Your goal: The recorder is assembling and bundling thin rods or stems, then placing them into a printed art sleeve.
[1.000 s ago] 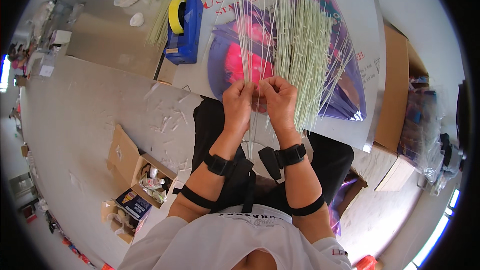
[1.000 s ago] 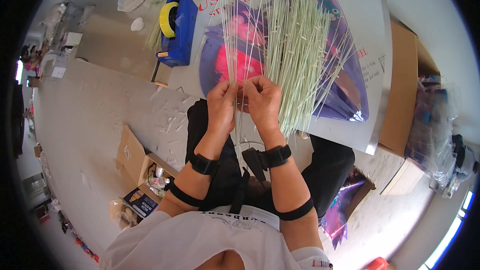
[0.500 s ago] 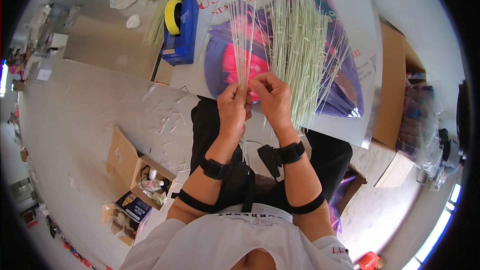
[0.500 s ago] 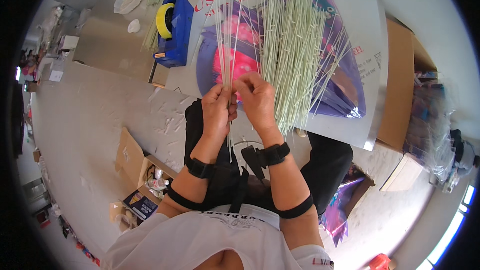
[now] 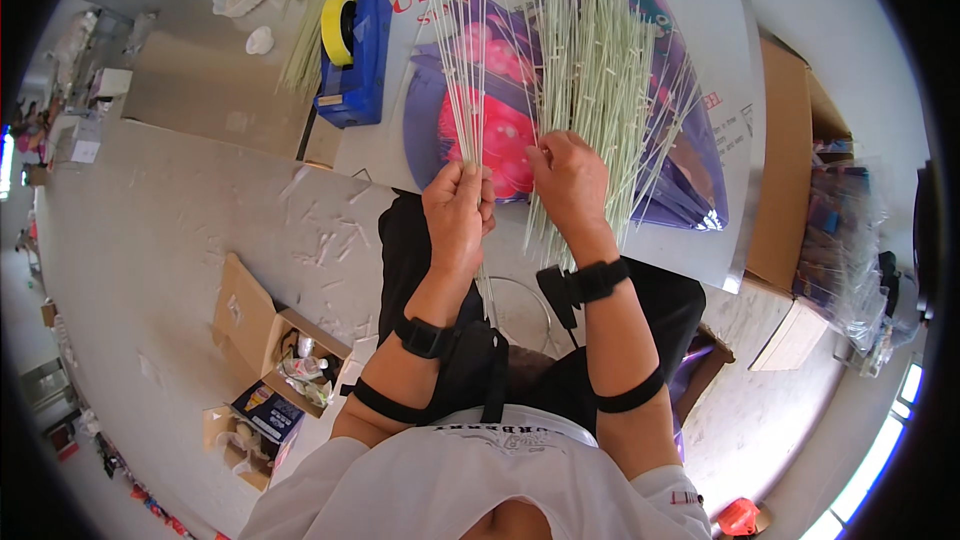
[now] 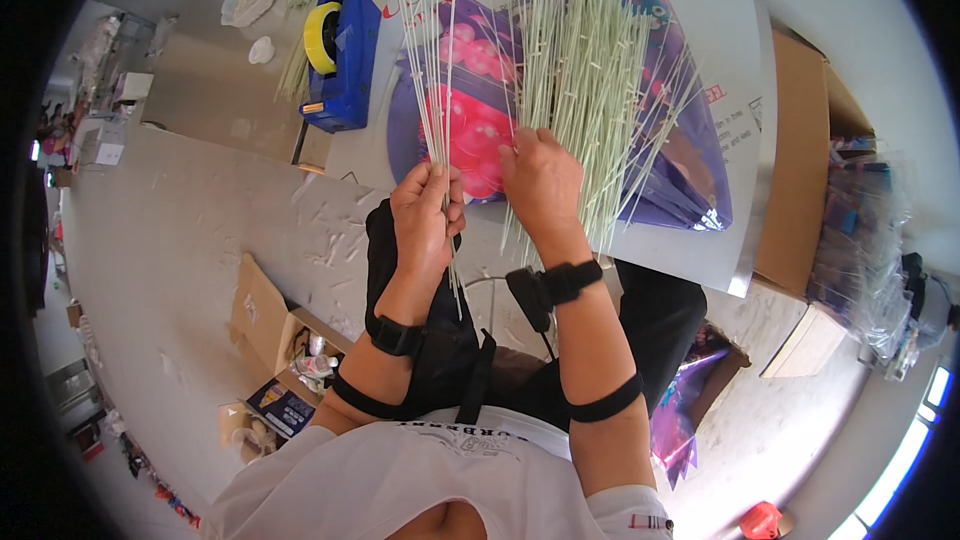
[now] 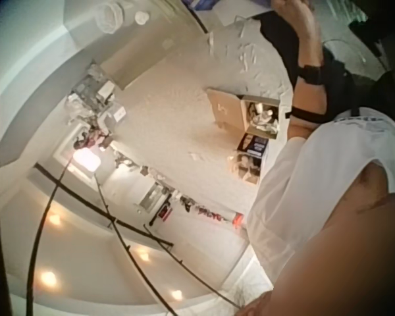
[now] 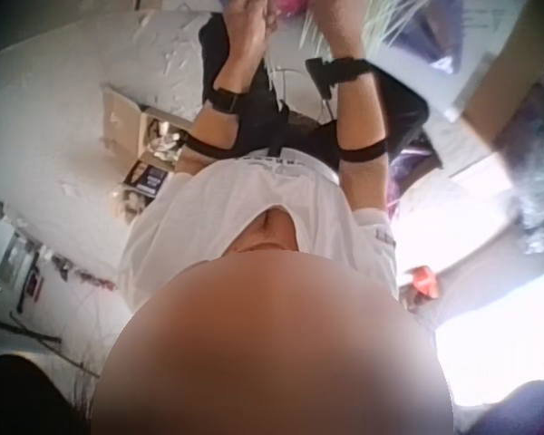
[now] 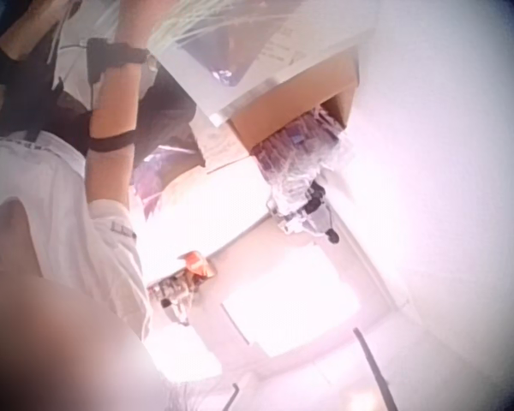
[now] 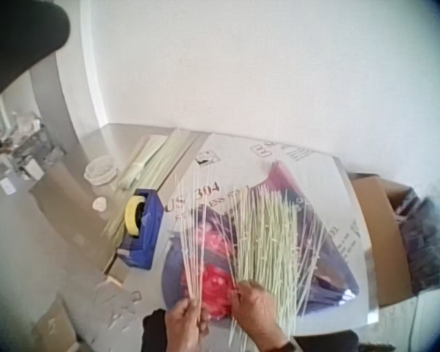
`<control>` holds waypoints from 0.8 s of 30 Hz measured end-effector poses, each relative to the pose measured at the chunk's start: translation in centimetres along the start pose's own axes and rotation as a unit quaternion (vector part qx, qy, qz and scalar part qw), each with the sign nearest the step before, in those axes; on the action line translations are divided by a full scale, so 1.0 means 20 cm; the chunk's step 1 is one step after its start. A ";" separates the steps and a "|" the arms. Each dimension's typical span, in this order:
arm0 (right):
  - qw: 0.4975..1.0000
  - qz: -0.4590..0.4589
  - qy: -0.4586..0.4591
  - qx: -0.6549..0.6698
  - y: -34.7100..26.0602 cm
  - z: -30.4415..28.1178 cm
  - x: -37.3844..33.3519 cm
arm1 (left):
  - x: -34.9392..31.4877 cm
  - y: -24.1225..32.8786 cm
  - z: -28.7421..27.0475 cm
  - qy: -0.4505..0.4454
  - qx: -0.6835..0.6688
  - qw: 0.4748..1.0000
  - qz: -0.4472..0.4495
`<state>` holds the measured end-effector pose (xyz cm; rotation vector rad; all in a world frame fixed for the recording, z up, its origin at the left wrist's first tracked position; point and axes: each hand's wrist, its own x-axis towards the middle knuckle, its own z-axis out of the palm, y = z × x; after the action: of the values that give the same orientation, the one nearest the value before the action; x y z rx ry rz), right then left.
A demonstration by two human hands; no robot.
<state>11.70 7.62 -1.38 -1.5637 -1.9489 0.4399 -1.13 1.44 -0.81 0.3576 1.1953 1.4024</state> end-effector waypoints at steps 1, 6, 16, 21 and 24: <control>0.998 0.010 -0.022 -0.065 -0.03 0.03 0.02 | 0.00 0.00 -0.01 0.004 0.004 1.000 0.000; 0.985 0.034 -0.052 -0.158 -0.01 0.10 0.08 | 0.00 0.01 -0.01 0.004 0.010 1.000 0.000; 0.995 0.047 0.008 -0.085 0.00 0.09 0.06 | 0.00 0.01 -0.05 -0.004 -0.011 1.000 -0.001; 0.989 0.030 0.000 -0.142 0.02 0.10 0.13 | -0.01 0.00 -0.02 0.006 -0.015 1.000 -0.005; 0.979 0.053 -0.040 -0.194 0.06 0.11 0.19 | -0.01 -0.01 -0.01 0.012 -0.017 1.000 -0.015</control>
<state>10.64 11.78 -2.89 -1.9244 -2.1121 0.1713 -1.10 1.18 -0.93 0.2974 1.1902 1.4025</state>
